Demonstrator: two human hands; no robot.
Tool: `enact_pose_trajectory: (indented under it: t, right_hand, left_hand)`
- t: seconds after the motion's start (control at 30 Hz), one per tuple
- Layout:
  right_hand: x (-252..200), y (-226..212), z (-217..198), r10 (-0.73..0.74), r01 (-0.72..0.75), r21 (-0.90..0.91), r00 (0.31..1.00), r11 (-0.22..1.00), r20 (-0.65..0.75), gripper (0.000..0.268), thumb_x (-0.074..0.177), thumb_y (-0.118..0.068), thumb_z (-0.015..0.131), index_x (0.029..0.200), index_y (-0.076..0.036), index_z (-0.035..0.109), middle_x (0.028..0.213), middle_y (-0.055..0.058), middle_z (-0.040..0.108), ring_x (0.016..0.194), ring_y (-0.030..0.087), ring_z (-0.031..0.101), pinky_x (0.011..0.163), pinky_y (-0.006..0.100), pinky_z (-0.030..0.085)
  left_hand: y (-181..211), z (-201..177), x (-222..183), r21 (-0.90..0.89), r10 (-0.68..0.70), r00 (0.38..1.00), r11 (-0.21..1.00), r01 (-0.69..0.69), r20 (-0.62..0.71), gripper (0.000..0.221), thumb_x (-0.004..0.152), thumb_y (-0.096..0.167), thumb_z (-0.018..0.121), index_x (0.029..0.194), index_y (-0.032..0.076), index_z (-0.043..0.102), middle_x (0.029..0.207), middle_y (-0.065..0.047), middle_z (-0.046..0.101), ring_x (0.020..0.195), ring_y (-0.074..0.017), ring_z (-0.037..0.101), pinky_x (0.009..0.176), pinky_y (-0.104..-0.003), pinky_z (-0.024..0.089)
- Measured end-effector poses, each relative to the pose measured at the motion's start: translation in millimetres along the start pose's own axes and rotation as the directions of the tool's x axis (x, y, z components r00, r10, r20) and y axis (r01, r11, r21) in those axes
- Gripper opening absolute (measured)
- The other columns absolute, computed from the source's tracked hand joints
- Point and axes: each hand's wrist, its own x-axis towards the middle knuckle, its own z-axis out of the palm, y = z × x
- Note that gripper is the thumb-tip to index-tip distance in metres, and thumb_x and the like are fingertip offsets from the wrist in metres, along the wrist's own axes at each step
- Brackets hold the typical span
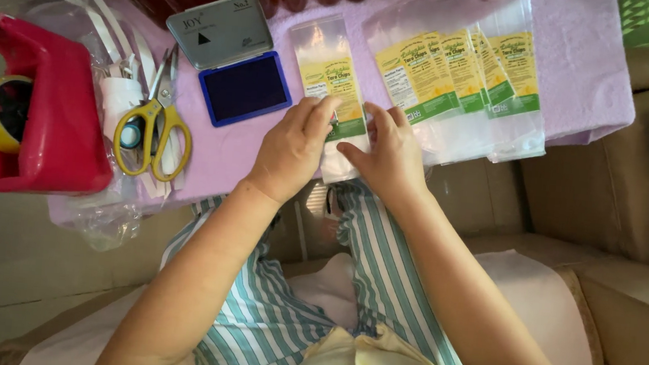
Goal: Stamping plastic bags with a manual ink stamp
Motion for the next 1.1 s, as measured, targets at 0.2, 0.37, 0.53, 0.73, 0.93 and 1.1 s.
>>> enact_pose_trajectory:
  t: [0.2, 0.37, 0.53, 0.73, 0.93, 1.1]
  right_hand:
    - [8, -6, -8, 0.193, -0.186, -0.086, 0.977, 0.979, 0.092, 0.062, 0.062, -0.038, 0.094, 0.117, -0.018, 0.072, 0.08, -0.001, 0.058, 0.075, 0.026, 0.07, 0.071, 0.043, 0.056]
    - [14, -25, -28, 0.308, -0.321, 0.034, 0.93, 0.946, 0.199, 0.054, 0.072, -0.023, 0.089, 0.121, -0.011, 0.07, 0.077, -0.002, 0.062, 0.073, 0.017, 0.065, 0.067, 0.032, 0.051]
    - [19, -11, -32, 0.465, -0.504, 0.086, 0.84, 0.859, 0.282, 0.03, 0.084, -0.023, 0.082, 0.109, -0.007, 0.074, 0.09, 0.004, 0.074, 0.08, 0.012, 0.065, 0.07, 0.026, 0.054]
    - [10, 9, -53, 0.471, -0.538, 0.451, 0.843, 0.712, 0.261, 0.014, 0.094, -0.008, 0.075, 0.105, -0.005, 0.067, 0.086, 0.008, 0.072, 0.071, 0.014, 0.069, 0.067, 0.024, 0.061]
    - [10, 54, -84, 0.451, -0.433, 0.35, 0.892, 0.831, 0.033, 0.02, 0.094, -0.012, 0.073, 0.112, -0.005, 0.068, 0.083, 0.007, 0.074, 0.067, 0.011, 0.07, 0.061, 0.026, 0.056]
    - [7, 68, -95, 0.159, -0.185, -0.116, 0.967, 0.976, -0.201, 0.031, 0.092, -0.011, 0.08, 0.122, -0.007, 0.072, 0.1, 0.008, 0.061, 0.067, 0.017, 0.058, 0.07, 0.035, 0.054]
  left_hand:
    - [4, -30, 18, -0.341, -0.181, 0.983, 0.922, 0.183, 0.037, 0.055, 0.093, 0.004, 0.071, 0.143, 0.015, 0.05, 0.108, -0.016, 0.068, 0.1, -0.0415, 0.071, 0.082, -0.05, 0.062]
    - [-30, -57, 22, -0.495, -0.407, 0.904, 0.817, 0.297, -0.13, 0.048, 0.102, 0.01, 0.066, 0.144, 0.013, 0.044, 0.122, -0.02, 0.066, 0.109, -0.0367, 0.067, 0.094, -0.043, 0.056]
    - [-65, -78, 17, -0.333, -0.42, 0.892, 0.875, 0.35, -0.167, 0.047, 0.108, 0.009, 0.057, 0.15, 0.01, 0.037, 0.15, -0.015, 0.056, 0.129, -0.0353, 0.061, 0.107, -0.042, 0.049]
    - [-77, -64, 15, -0.116, -0.451, 0.885, 0.891, 0.438, -0.119, 0.05, 0.099, 0.002, 0.068, 0.143, 0.011, 0.044, 0.129, -0.017, 0.068, 0.109, -0.0338, 0.07, 0.083, -0.045, 0.06]
    - [-83, -52, 12, -0.051, -0.413, 0.91, 0.91, 0.411, -0.039, 0.044, 0.094, 0.003, 0.065, 0.134, 0.012, 0.048, 0.12, -0.011, 0.065, 0.107, -0.0351, 0.063, 0.078, -0.049, 0.052]
    - [-79, -43, 4, 0.101, -0.269, 0.955, 0.954, 0.281, -0.124, 0.048, 0.091, 0.0, 0.069, 0.133, 0.008, 0.047, 0.109, -0.015, 0.062, 0.092, -0.0359, 0.063, 0.068, -0.047, 0.052]
